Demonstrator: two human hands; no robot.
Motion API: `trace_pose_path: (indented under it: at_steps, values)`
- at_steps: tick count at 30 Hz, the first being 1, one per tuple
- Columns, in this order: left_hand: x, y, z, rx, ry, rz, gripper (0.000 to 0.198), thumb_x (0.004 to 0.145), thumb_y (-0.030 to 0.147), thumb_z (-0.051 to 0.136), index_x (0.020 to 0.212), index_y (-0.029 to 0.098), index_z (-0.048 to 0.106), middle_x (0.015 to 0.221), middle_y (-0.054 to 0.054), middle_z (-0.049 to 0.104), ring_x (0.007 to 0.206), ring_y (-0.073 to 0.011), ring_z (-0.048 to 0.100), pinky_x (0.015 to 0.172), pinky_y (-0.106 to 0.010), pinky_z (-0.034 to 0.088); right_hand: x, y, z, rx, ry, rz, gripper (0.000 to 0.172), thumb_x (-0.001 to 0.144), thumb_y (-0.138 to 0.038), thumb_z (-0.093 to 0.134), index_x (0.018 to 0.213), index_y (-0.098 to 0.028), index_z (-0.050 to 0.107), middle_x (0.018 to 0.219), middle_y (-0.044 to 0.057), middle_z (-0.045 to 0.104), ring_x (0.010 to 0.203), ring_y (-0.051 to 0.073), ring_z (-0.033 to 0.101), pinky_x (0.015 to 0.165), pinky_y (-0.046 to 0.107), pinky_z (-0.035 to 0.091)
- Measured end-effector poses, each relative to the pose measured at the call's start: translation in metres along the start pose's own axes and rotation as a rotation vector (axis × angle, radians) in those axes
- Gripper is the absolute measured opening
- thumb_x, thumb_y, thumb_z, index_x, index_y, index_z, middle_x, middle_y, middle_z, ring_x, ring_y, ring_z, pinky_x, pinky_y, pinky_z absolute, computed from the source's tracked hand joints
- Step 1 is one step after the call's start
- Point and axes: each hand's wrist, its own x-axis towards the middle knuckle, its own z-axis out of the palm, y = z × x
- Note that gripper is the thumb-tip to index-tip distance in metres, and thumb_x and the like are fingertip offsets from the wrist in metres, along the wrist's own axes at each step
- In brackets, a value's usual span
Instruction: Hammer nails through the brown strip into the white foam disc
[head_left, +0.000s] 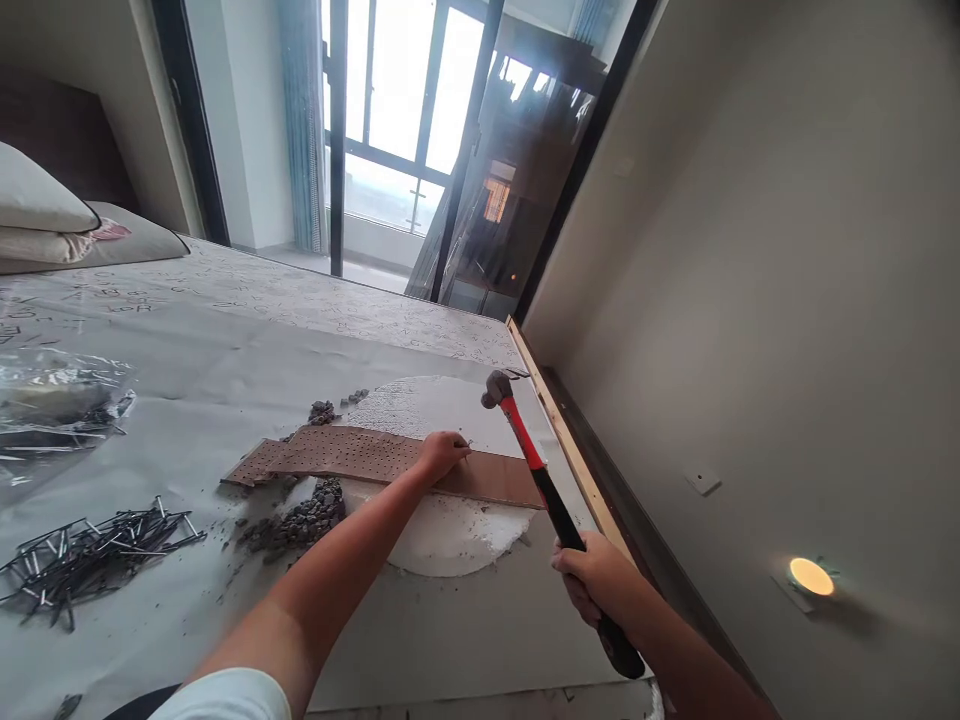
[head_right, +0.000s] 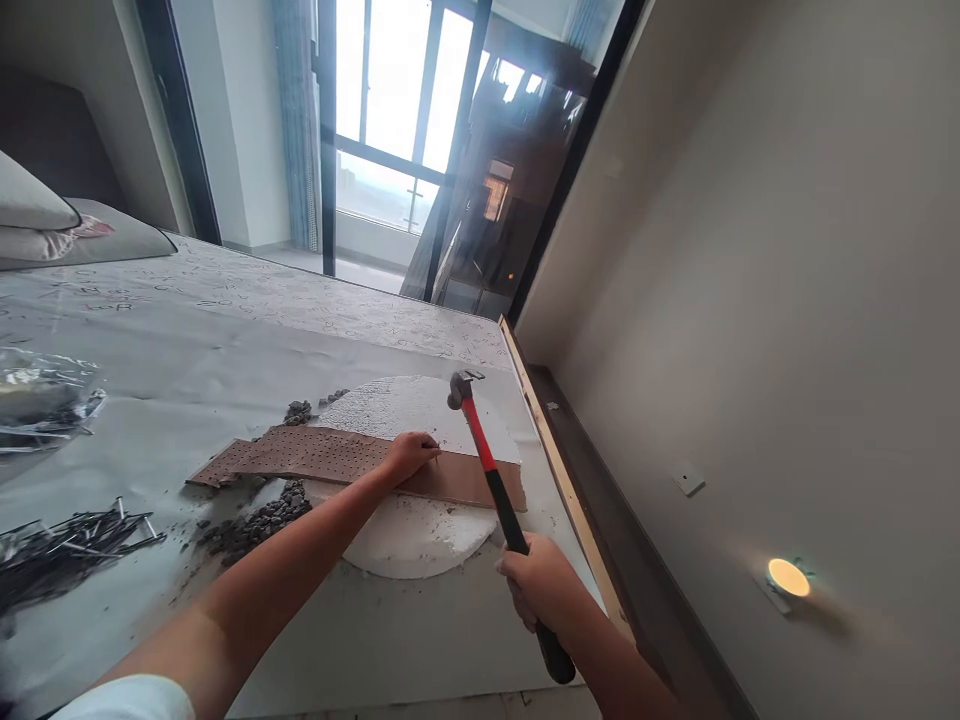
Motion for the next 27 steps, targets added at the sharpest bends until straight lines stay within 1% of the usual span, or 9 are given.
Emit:
trace_pose_path:
  at_steps: [6, 10, 12, 17, 21, 23, 27]
  values:
    - [0.001, -0.003, 0.003, 0.024, 0.006, 0.013, 0.021, 0.074, 0.033, 0.061, 0.082, 0.019, 0.074, 0.087, -0.005, 0.073, 0.080, -0.0178, 0.063, 0.067, -0.024, 0.041, 0.012, 0.016, 0.005, -0.039, -0.038, 0.090, 0.015, 0.059, -0.017, 0.044, 0.059, -0.024, 0.031, 0.032, -0.011, 0.029, 0.025, 0.007, 0.025, 0.026, 0.021, 0.021]
    - [0.001, -0.003, 0.002, 0.031, -0.013, 0.010, 0.021, 0.074, 0.034, 0.061, 0.083, 0.020, 0.074, 0.087, -0.005, 0.073, 0.081, -0.0178, 0.063, 0.067, -0.025, 0.040, 0.009, 0.010, 0.001, -0.035, 0.022, -0.018, 0.012, 0.062, -0.018, 0.044, 0.059, -0.023, 0.033, 0.032, -0.011, 0.029, 0.025, 0.006, 0.025, 0.027, 0.021, 0.023]
    - [0.001, -0.002, 0.001, 0.032, -0.018, 0.001, 0.021, 0.075, 0.034, 0.061, 0.083, 0.020, 0.073, 0.087, -0.005, 0.073, 0.081, -0.0176, 0.063, 0.068, -0.025, 0.040, 0.007, 0.007, 0.002, -0.044, 0.042, -0.027, 0.013, 0.061, -0.018, 0.044, 0.058, -0.023, 0.033, 0.031, -0.012, 0.028, 0.025, 0.006, 0.024, 0.027, 0.020, 0.022]
    - [0.000, -0.003, 0.002, 0.047, 0.001, -0.008, 0.021, 0.074, 0.035, 0.061, 0.082, 0.021, 0.073, 0.086, -0.004, 0.072, 0.080, -0.0177, 0.063, 0.069, -0.025, 0.041, 0.012, 0.013, 0.006, -0.033, -0.054, 0.111, 0.016, 0.058, -0.015, 0.043, 0.057, -0.024, 0.030, 0.031, -0.011, 0.028, 0.025, 0.007, 0.024, 0.026, 0.021, 0.020]
    - [0.002, -0.006, 0.004, 0.048, -0.020, 0.013, 0.021, 0.074, 0.034, 0.059, 0.082, 0.020, 0.073, 0.087, -0.005, 0.072, 0.080, -0.0177, 0.063, 0.068, -0.025, 0.041, 0.009, 0.009, 0.004, -0.003, -0.044, 0.013, 0.015, 0.060, -0.018, 0.045, 0.057, -0.024, 0.032, 0.033, -0.011, 0.030, 0.026, 0.006, 0.025, 0.027, 0.020, 0.023]
    - [0.003, -0.005, 0.004, 0.052, -0.019, 0.010, 0.021, 0.074, 0.034, 0.059, 0.082, 0.020, 0.073, 0.088, -0.005, 0.072, 0.079, -0.0175, 0.062, 0.067, -0.024, 0.041, 0.007, 0.009, 0.004, -0.007, -0.025, -0.013, 0.013, 0.061, -0.018, 0.045, 0.058, -0.023, 0.034, 0.032, -0.012, 0.030, 0.026, 0.006, 0.025, 0.028, 0.020, 0.024]
    - [-0.001, -0.001, 0.002, 0.098, -0.014, -0.006, 0.023, 0.073, 0.037, 0.058, 0.077, 0.020, 0.072, 0.083, -0.006, 0.071, 0.077, -0.0190, 0.062, 0.066, -0.025, 0.040, 0.013, 0.021, 0.009, -0.052, -0.055, 0.092, 0.015, 0.058, -0.015, 0.042, 0.056, -0.024, 0.030, 0.031, -0.012, 0.027, 0.024, 0.007, 0.023, 0.026, 0.021, 0.021]
